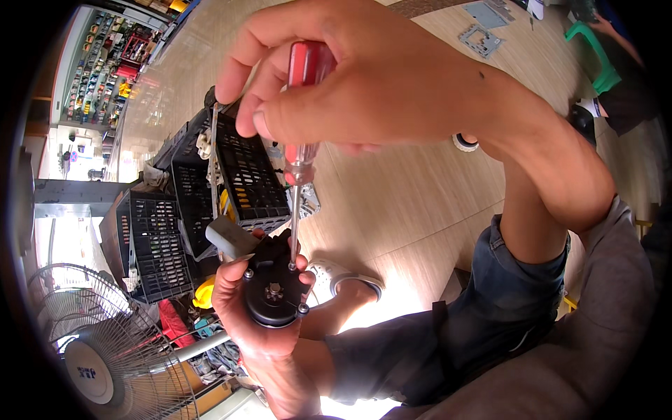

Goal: The person unscrews several screws from a black motor housing using a screwdriver while holding the housing in their other hand.

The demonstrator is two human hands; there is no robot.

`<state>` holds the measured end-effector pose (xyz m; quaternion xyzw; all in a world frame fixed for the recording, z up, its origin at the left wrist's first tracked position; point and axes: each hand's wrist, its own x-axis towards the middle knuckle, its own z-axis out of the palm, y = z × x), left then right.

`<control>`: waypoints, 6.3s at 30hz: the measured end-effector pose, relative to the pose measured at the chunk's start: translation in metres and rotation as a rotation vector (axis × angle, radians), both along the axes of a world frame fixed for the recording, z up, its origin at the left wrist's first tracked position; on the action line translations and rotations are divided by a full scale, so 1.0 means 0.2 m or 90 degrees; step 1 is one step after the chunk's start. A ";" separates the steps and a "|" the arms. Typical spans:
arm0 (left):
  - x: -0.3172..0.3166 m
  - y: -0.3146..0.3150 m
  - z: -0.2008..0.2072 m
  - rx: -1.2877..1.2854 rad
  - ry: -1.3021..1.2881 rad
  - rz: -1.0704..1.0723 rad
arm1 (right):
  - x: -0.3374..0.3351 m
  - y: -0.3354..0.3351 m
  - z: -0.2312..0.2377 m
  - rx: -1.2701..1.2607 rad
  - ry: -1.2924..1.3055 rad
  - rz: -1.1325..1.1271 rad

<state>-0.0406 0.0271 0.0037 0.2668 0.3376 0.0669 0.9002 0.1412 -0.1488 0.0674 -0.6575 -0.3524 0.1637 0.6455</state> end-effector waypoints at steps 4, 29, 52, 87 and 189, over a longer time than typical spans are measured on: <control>-0.01 0.01 0.00 -0.007 -0.013 0.003 | 0.07 -0.01 -0.14 0.025 0.069 0.034; 0.00 0.01 0.00 0.001 -0.007 0.000 | 0.18 -0.07 -0.17 0.091 0.033 0.251; 0.00 0.00 0.01 -0.007 -0.016 -0.007 | 0.28 -0.08 -0.12 -0.076 -0.055 0.250; -0.02 0.02 0.01 -0.011 -0.029 -0.003 | 0.16 -0.07 -0.09 -0.039 0.039 0.168; 0.00 -0.01 0.02 0.004 -0.035 -0.024 | 0.20 0.01 -0.23 0.186 0.010 0.175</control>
